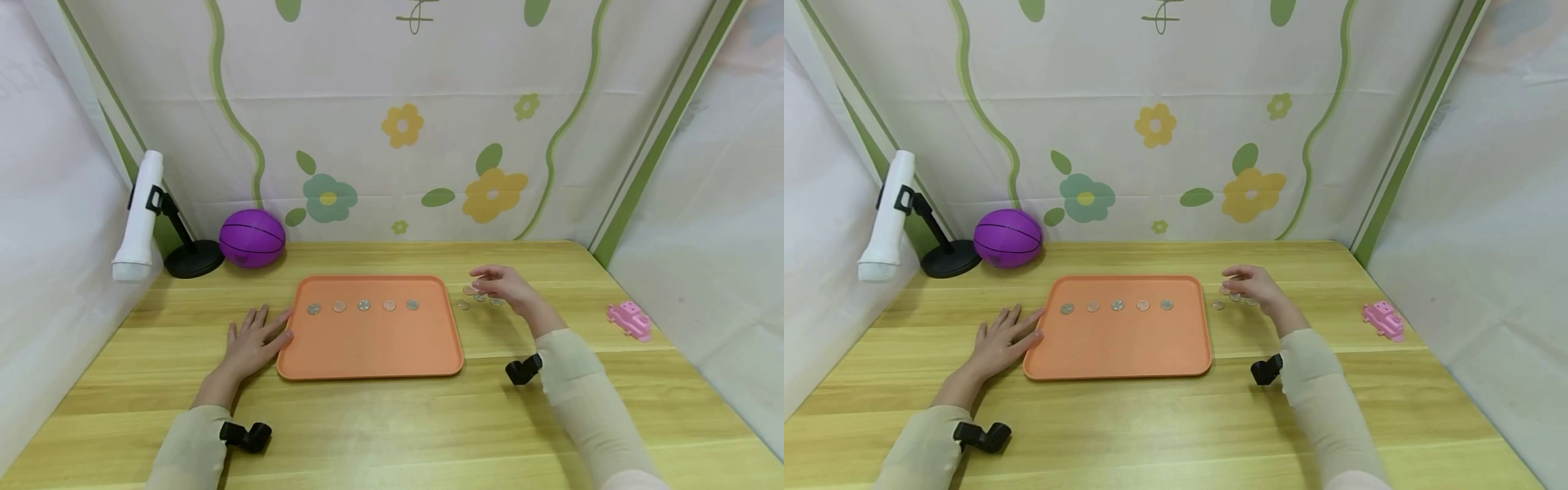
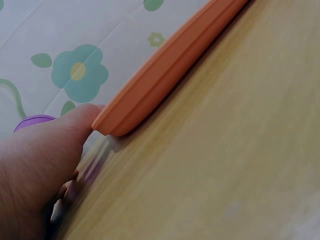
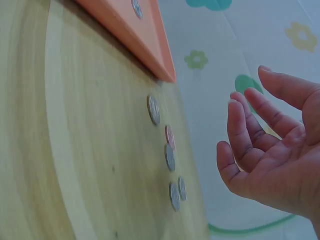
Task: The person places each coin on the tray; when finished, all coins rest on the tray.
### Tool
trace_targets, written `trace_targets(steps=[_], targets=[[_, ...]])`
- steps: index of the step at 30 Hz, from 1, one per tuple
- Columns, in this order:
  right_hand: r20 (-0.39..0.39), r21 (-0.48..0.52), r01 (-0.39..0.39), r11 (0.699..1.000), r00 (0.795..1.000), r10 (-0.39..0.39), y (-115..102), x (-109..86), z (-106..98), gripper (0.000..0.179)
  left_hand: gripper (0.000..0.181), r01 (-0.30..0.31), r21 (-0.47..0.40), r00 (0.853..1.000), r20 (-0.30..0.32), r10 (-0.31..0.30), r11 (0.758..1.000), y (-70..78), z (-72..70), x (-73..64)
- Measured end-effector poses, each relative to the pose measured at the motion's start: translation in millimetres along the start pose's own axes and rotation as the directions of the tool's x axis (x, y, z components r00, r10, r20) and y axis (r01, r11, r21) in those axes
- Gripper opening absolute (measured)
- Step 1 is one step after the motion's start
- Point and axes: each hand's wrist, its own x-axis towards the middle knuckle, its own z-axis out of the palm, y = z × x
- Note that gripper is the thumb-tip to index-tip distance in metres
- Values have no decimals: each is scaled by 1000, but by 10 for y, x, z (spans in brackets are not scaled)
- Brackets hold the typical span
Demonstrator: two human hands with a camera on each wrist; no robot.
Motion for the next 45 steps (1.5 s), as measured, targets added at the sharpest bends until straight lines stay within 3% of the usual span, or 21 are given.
trace_targets(steps=[13, 20, 31, 40, 45], targets=[[-97, 85, -52, 995, 993, 60, 349, -125, -320, 48, 57, -8, 2, 1000, -5, 8, 1000, -11, -3, 20], [-158, 55, -119, 991, 979, 126, 532, -153, -401, 47, 57, -7, 12, 1000, -7, 7, 1000, -1, -7, 22], [-259, -53, -167, 985, 954, 148, 707, -112, -299, 40, 57, -10, 3, 1000, 3, 10, 1000, -6, 7, 27], [-296, -90, -153, 984, 948, 120, 717, -92, -209, 35, 57, -9, 6, 1000, 5, 9, 1000, -1, 2, 21], [-309, -164, -151, 975, 946, 94, 712, -70, -167, 33, 56, -5, 7, 1000, 0, 5, 1000, -6, 4, 6]])
